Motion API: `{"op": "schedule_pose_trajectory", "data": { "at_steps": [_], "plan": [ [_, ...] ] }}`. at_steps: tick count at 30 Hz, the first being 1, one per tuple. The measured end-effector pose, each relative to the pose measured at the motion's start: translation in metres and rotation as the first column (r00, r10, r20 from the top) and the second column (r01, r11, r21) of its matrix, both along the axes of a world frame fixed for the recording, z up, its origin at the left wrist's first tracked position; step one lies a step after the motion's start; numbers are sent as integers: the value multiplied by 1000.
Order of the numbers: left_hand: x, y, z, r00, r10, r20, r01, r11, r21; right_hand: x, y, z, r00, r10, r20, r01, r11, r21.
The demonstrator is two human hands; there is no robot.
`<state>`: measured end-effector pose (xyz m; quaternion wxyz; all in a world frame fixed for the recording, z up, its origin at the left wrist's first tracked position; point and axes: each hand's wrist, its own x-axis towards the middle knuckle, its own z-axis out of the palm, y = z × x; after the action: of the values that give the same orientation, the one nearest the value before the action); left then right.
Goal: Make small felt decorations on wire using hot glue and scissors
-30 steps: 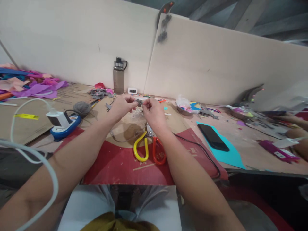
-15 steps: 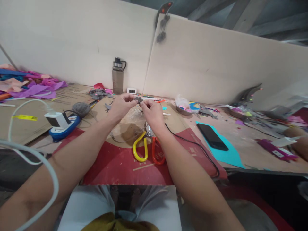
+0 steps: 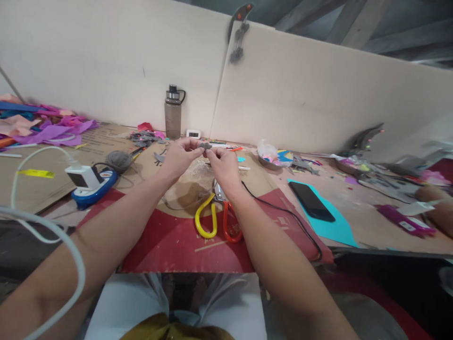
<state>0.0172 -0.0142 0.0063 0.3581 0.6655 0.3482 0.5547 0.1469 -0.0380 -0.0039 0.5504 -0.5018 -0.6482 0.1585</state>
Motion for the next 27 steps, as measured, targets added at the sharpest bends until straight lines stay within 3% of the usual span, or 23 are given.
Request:
{"op": "schedule_pose_trajectory", "data": {
  "at_steps": [14,22,27],
  "plan": [
    [-2,3,-3,997,-81,11,81,997,11,3,3,0,999,-21,-24,20,1000,-12],
    [0,3,-4,993,-118,-7,118,993,-18,8,10,-2,980,-45,-192,32,997,-67],
    [-4,10,-4,990,-137,-33,133,987,-93,15,11,-2,996,-33,-82,24,994,-105]
  ]
}}
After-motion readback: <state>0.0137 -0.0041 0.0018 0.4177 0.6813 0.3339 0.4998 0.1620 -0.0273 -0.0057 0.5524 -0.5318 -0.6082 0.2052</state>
